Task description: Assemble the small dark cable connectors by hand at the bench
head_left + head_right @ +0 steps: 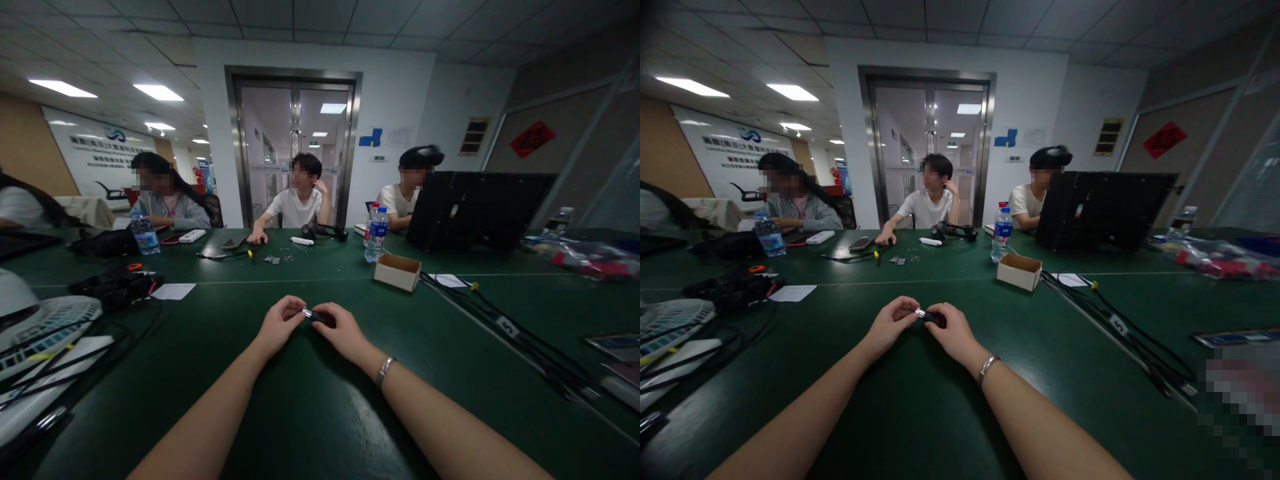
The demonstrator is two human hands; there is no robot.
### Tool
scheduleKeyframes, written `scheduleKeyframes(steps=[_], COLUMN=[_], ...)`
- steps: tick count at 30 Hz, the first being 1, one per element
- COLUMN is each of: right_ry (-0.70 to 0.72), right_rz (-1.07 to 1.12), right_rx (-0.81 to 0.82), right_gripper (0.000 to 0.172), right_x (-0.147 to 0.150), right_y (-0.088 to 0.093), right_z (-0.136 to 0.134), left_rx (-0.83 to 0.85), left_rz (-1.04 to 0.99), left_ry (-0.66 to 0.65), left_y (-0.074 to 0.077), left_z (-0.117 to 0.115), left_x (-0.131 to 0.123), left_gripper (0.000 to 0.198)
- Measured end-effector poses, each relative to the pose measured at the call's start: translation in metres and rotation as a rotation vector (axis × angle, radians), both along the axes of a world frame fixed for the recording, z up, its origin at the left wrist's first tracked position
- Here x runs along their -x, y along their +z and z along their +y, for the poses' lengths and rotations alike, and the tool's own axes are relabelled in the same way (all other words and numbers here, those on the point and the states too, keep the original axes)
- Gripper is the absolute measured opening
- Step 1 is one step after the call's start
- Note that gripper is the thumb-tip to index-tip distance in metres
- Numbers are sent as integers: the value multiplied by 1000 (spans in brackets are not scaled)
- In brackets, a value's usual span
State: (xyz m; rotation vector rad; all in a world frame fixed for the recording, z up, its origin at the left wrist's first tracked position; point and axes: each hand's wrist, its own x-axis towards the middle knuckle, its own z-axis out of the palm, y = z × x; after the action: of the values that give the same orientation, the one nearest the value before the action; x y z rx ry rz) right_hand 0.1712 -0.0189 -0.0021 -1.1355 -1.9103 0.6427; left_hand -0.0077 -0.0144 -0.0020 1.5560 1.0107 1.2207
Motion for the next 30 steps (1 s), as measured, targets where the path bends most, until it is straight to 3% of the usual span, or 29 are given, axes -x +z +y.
scheduleKeyframes(steps=[12, 21, 30], right_ry=[16, 14, -1], right_rz=[-2, -19, -11], right_rx=[4, -15, -1], right_gripper=[24, 24, 24], right_x=[-2, -3, -1], right_y=[-3, -5, 0], right_z=[2, 2, 0], left_rx=[41, 89, 29], left_rz=[1, 115, 117], left_ry=[-22, 62, 9], left_y=[5, -2, -6], left_z=[-4, 1, 4], left_x=[-1, 2, 2], left_gripper=[20, 32, 27])
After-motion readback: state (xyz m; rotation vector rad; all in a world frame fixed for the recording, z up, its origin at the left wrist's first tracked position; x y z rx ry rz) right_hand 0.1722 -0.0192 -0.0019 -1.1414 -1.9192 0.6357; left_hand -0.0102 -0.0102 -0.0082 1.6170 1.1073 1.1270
